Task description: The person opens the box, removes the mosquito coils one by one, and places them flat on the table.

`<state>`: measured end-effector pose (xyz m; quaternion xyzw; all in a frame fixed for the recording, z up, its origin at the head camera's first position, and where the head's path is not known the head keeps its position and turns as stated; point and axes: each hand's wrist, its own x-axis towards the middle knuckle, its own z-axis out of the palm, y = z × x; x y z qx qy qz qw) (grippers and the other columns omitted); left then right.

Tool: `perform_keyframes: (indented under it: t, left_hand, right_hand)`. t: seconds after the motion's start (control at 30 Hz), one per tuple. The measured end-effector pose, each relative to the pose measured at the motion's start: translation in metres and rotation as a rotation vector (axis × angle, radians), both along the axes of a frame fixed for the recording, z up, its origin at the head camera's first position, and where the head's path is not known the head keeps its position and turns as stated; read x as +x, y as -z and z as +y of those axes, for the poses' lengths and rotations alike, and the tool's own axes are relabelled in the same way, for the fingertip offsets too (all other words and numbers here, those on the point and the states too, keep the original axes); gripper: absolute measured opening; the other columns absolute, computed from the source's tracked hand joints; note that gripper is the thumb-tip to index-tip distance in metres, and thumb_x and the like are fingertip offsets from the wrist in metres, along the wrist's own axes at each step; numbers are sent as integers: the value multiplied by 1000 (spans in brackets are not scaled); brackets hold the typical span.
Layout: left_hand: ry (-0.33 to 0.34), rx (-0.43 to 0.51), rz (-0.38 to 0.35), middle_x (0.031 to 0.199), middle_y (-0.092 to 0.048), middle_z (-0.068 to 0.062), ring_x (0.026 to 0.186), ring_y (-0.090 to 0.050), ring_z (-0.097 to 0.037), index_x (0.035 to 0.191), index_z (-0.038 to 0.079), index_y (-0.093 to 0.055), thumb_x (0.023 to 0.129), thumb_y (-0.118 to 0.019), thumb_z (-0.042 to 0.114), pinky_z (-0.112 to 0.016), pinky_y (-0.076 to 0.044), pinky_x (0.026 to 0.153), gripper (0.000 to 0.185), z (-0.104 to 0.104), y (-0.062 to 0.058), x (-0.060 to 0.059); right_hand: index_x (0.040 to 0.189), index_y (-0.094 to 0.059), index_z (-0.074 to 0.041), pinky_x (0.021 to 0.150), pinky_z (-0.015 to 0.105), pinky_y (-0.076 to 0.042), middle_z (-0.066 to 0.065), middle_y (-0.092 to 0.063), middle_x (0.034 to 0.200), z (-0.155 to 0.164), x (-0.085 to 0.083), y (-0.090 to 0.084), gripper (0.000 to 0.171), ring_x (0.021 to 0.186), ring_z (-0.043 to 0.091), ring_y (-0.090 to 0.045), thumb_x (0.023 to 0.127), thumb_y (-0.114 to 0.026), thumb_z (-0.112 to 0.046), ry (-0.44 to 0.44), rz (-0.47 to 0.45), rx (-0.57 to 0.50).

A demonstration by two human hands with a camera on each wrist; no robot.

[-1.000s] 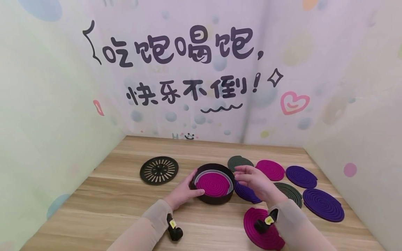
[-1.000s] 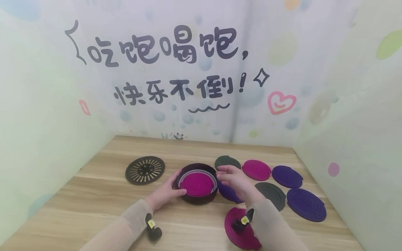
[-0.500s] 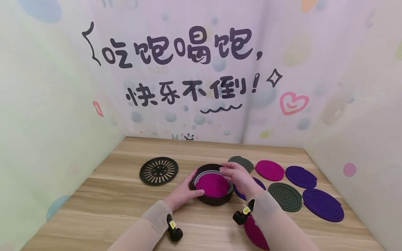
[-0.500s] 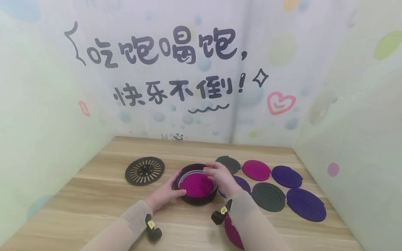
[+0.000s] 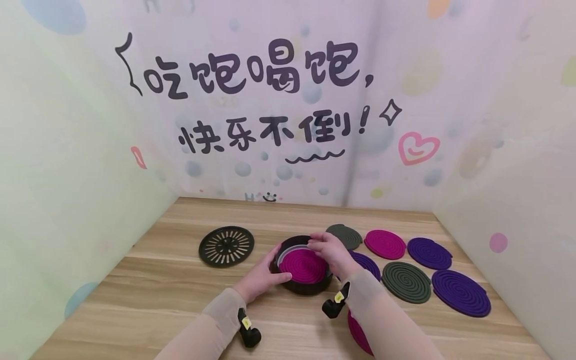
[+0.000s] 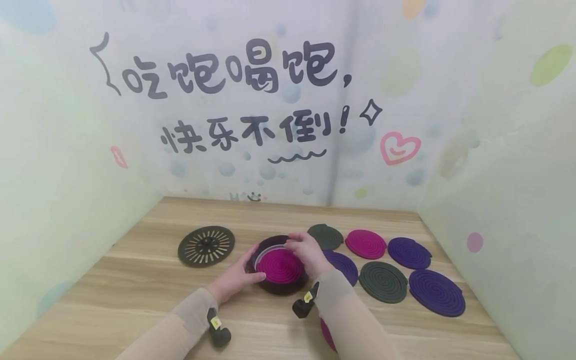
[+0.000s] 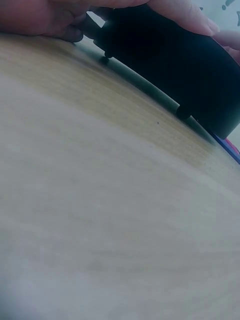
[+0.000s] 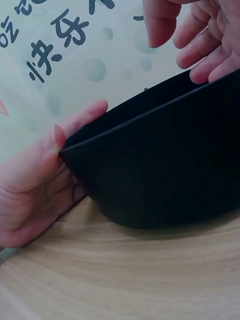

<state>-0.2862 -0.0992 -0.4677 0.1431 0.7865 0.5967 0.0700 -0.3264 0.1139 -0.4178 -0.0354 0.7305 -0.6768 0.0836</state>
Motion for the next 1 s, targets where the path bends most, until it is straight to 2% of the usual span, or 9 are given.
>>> perform_keyframes:
  t: [0.13, 0.37, 0.67, 1.0]
  left_hand:
    - [8, 13, 11, 154, -24, -22, 141, -21, -38, 154, 9, -19, 85, -74, 16, -54, -15, 113, 88, 1, -12, 10]
    - [21, 27, 12, 154, -25, -22, 141, -21, -38, 154, 8, -19, 85, -74, 15, -55, -15, 113, 88, 1, -13, 10]
    - [13, 14, -11, 155, -24, -18, 141, -22, -34, 155, 15, -20, 83, -77, 21, -53, -16, 113, 91, -2, 8, -7]
    - [19, 1, -16, 156, -24, -15, 142, -21, -32, 154, 20, -22, 80, -79, 29, -52, -16, 114, 94, -4, 11, -10]
  right_hand:
    - [129, -50, 9, 102, 47, -40, 28, -56, 125, -1, -3, 2, 41, 112, 32, -56, 90, -60, 1, 24, 5, 30]
    - [124, -55, 5, 98, 45, -43, 21, -61, 117, -2, -4, 2, 36, 109, 32, -56, 89, -62, -3, 63, -28, 98]
    - [122, -57, 3, 94, 43, -44, 18, -56, 121, -2, -3, 2, 36, 110, 32, -52, 89, -64, -9, 53, -68, 199]
    - [121, -58, 3, 93, 45, -43, 19, -56, 121, -4, -1, 0, 37, 112, 33, -50, 87, -65, -10, 42, -56, 263]
